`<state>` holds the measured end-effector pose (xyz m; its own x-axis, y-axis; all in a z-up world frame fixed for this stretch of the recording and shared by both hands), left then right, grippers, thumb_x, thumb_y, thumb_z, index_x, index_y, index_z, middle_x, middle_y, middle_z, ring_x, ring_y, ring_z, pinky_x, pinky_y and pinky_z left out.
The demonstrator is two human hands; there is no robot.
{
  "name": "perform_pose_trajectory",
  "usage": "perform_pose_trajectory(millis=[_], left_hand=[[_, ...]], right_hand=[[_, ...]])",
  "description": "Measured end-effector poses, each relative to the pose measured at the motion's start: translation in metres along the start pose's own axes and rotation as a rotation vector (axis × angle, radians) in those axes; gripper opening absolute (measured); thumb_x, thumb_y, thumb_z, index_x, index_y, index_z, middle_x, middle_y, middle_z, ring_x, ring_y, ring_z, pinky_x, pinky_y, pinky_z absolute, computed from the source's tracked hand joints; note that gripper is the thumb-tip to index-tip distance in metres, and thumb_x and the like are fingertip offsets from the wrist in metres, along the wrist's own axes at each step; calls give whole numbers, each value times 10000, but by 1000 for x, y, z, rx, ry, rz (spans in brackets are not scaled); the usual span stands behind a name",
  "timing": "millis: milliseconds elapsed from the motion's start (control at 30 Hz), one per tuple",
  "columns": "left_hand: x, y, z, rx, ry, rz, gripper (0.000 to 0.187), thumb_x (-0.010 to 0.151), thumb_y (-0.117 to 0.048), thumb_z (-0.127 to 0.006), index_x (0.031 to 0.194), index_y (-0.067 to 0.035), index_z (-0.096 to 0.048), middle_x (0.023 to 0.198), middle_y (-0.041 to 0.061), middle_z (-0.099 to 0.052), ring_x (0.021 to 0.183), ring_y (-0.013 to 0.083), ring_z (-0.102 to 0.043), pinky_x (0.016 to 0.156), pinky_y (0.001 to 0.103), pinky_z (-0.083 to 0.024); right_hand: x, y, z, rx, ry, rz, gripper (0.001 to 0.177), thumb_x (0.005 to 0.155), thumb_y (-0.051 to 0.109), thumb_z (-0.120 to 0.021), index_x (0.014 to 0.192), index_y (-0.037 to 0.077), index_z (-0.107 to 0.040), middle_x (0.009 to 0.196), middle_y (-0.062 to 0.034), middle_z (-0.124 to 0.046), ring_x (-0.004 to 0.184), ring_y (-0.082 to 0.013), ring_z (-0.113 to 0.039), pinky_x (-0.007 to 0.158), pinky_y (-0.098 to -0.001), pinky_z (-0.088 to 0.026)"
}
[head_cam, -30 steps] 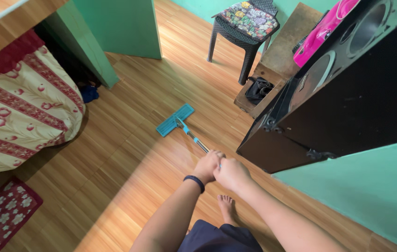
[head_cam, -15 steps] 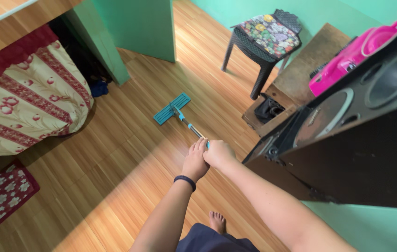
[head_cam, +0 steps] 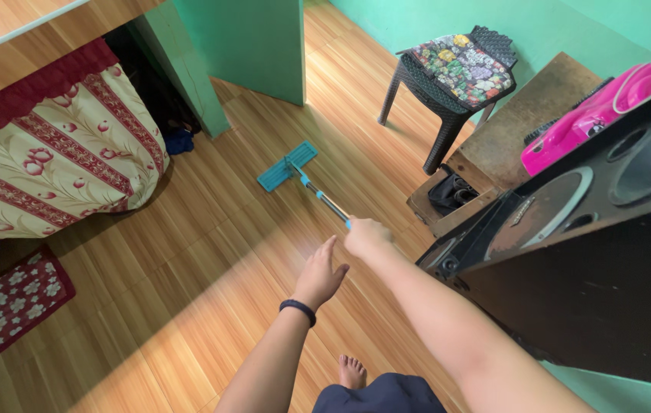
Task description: The person mops a wooden floor using a blue flat mop, moving back and forth across the room. They navigate around furniture and a small rug, covering the visible floor area.
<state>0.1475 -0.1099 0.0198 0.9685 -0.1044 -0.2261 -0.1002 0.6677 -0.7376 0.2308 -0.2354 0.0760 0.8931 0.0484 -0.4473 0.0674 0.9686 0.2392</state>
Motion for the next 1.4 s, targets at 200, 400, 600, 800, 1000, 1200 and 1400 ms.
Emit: perform_pose_trajectory(millis=[200,400,600,800,1000,1200,1400], left_hand=[[-7,-69,-31,-224,-65,-395,700,809,-168,-776,1432,-35,-489,1456,222,-550,1360,394,-523,1137,434,-434],[-36,-112,-83,5,150,-567,538,827,-137,-685,1354,-85,-588,1406,160,-597,1348,382,-489,1086,482,-383],[2,-79,-92,16,97,-454,403,886,-241,-675,1267,-119,-625,1408,119,-617,1390,345,-516,1163,440,-433],[20,-55,-73,-46,42,-269,553,901,-225,-694,1415,-102,-532,1538,168,-476,1400,397,-432,1141,465,-378],[17,-38,-51,-12,4,-155,700,853,-229,-751,1468,-108,-440,1561,159,-433,1423,383,-399,1156,450,-354],[6,-16,-34,6,-38,-65,750,876,-250,-745,1514,-89,-383,1572,165,-417,1408,395,-405,1166,446,-349],[-5,-15,-19,-8,-82,-65,770,872,-246,-742,1518,-80,-356,1565,165,-431,1390,385,-431,1159,440,-362]], right_hand=[[-120,-56,52,-116,65,-34,340,929,305,-589,1230,169,-669,1145,-170,-731,1094,-369,-700,935,-508,-561],[-185,-93,35,6,-10,-82,361,904,288,-577,1236,172,-660,1042,-192,-739,989,-404,-714,905,-526,-563],[-147,-94,14,126,-28,-70,465,893,245,-561,1354,222,-618,1039,-206,-724,991,-425,-690,901,-540,-545],[-65,-92,-19,89,-73,-18,468,931,214,-537,1393,200,-608,1066,-211,-733,997,-398,-714,877,-514,-569],[16,-69,-29,109,-31,4,410,924,209,-581,1319,109,-625,1130,-221,-727,1063,-382,-717,899,-502,-574],[87,-47,-13,-2,-58,45,388,885,118,-567,1262,122,-659,1158,-204,-722,1095,-385,-701,907,-515,-568],[50,-17,-6,-59,22,92,368,837,116,-640,1201,87,-687,1115,-221,-725,1079,-384,-706,913,-493,-569]])
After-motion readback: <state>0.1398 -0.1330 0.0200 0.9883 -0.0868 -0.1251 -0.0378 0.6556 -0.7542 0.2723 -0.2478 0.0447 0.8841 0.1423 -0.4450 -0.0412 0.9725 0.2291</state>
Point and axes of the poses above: each hand's wrist, its own x-axis towards the middle knuckle, its own z-axis out of the back of the hand, y = z × x, the point moved 4 cm from there along x, towards the middle knuckle
